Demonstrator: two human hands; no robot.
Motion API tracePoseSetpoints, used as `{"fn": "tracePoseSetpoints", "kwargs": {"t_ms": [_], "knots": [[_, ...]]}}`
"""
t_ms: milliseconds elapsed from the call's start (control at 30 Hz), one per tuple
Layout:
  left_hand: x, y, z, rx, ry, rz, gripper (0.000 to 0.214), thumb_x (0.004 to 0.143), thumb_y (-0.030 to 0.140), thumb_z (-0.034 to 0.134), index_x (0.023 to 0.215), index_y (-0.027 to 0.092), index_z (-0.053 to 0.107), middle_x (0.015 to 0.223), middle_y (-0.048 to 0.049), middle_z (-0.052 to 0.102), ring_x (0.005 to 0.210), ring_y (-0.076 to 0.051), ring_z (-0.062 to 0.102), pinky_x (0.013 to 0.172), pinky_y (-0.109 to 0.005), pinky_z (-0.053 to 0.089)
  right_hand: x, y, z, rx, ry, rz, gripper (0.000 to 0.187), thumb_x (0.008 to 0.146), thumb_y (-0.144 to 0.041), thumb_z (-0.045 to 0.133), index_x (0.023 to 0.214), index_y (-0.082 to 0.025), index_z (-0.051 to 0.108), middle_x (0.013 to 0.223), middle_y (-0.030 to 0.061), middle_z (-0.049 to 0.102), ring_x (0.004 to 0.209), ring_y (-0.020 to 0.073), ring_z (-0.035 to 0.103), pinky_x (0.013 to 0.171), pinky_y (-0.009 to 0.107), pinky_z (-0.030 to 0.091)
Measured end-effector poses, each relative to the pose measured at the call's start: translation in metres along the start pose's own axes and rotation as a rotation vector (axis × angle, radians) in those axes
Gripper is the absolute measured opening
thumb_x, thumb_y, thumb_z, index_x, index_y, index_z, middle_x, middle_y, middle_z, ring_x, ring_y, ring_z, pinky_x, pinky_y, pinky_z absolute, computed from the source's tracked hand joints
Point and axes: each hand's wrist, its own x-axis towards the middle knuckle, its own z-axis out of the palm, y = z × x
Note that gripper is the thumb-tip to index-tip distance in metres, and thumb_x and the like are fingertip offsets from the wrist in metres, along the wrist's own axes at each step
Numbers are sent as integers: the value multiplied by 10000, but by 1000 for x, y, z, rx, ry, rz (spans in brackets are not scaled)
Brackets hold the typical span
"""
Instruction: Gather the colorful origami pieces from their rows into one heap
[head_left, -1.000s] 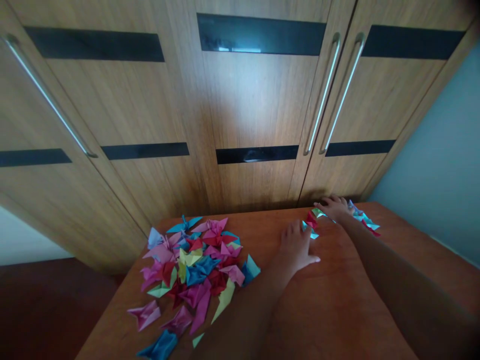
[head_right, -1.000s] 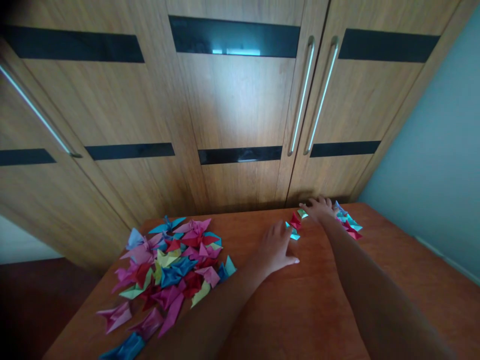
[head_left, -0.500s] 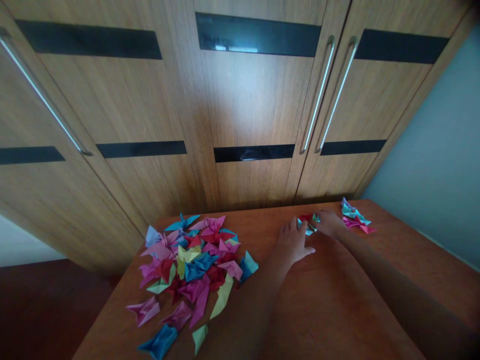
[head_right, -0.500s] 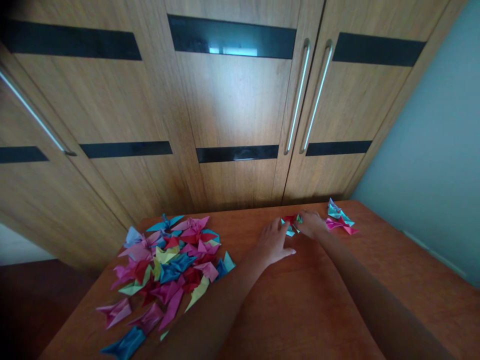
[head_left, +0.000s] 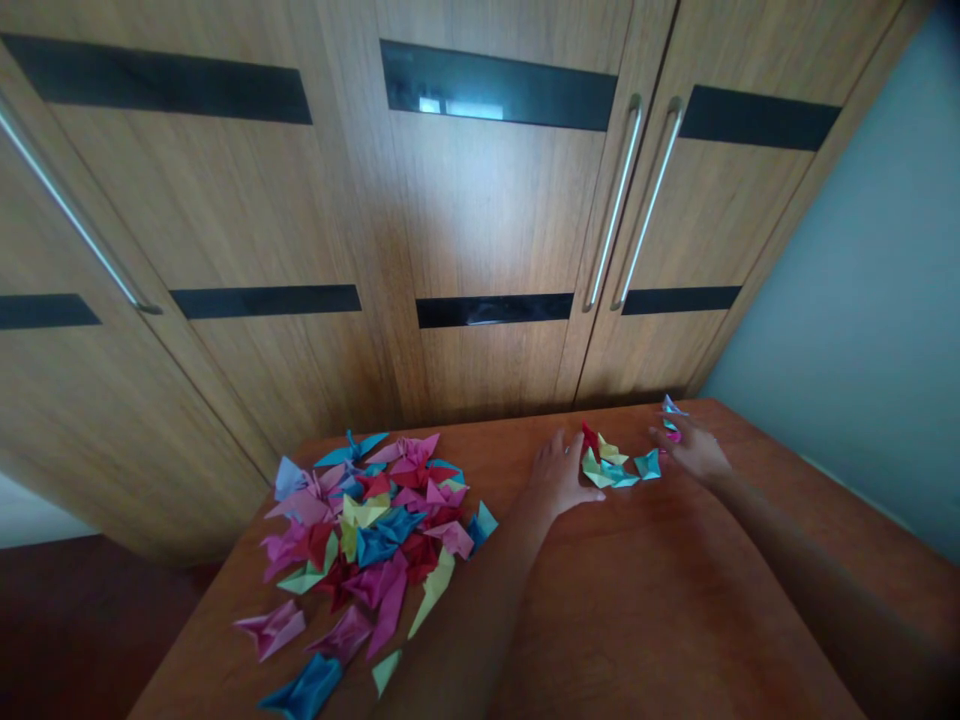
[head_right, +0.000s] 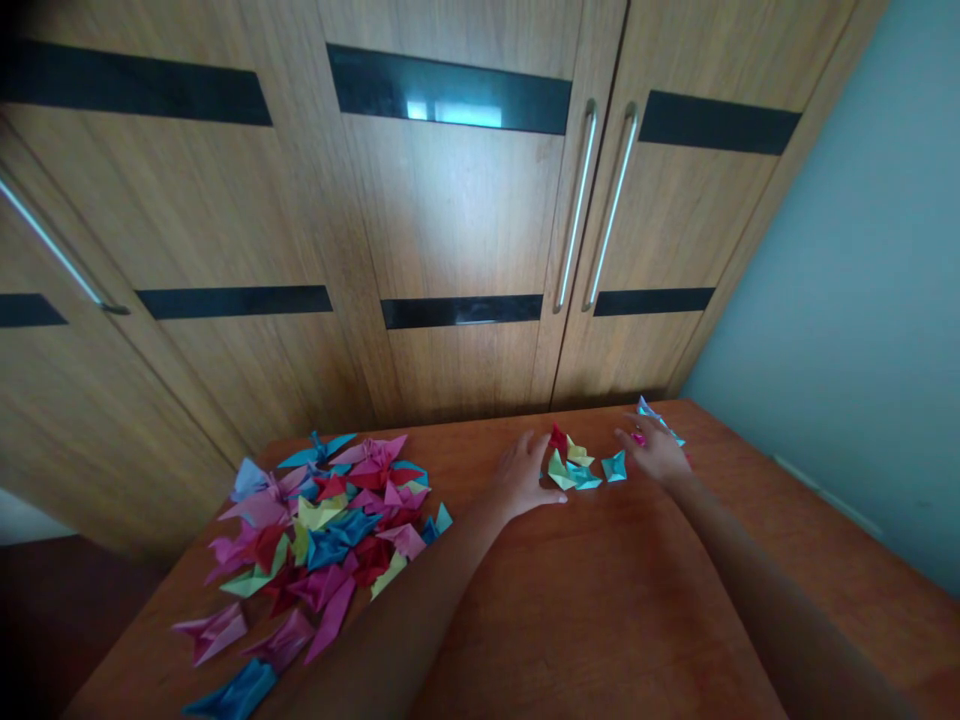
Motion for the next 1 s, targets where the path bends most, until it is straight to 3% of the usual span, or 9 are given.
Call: {"fn": "tracePoseSetpoints", "kwargs": {"t_ms": [100,200,433,633,767,867,1000], "knots": [[6,-1,3,-8,6,3,1113,495,562,804,1399,195,268,1428,-200,327,1300,-383,347,1030,-489,316,-11,10,13,17,26,-21,435,835,-466,459,1148,-188,578,1221,120,583,1198,266,491,1043,397,356],[12,0,8,-10,14,5,1129,476,577,806,1393,184,279,1405,-201,356,1287,-382,358,1023,-493,312,-20,4,28,64,40,-21,455,838,-486,435,1152,-187,572,1226,125,568,1197,261,483,1051,397,345],[20,6,15,-31,21,19,898,559,584,759,1287,198,402,1260,-135,513,1213,-336,429,1023,-501,283,-28,-53,52,298,70,18,408,832,-462,436,1094,-201,608,1201,103,600,1168,233,515,1051,378,358],[17,3,9,-118,2,60,705,602,396,784,1205,212,468,1196,-85,579,1127,-285,510,982,-434,369,-35,-83,65,763,15,255,471,730,-397,607,1163,-214,578,1219,69,614,1126,241,563,987,388,429],[10,6,0,-206,9,101,655,660,312,744,1238,206,456,1218,-82,585,1103,-248,543,945,-373,428,-43,-94,62,1201,18,375,418,700,-335,644,1092,-195,607,1031,56,693,915,234,654,801,359,529],[2,12,-6,-254,19,111,595,689,229,709,1232,198,468,1204,-87,597,1079,-234,563,925,-355,449,-50,-107,58,1387,-62,350,353,702,-319,633,1036,-204,630,941,42,707,827,221,666,746,359,540],[-16,18,-17,-279,49,90,499,716,145,648,1188,200,496,1167,-81,613,1051,-221,572,903,-347,464,-60,-132,53,1499,-156,270,288,737,-344,580,991,-223,645,983,43,698,902,232,656,816,391,521]]}}
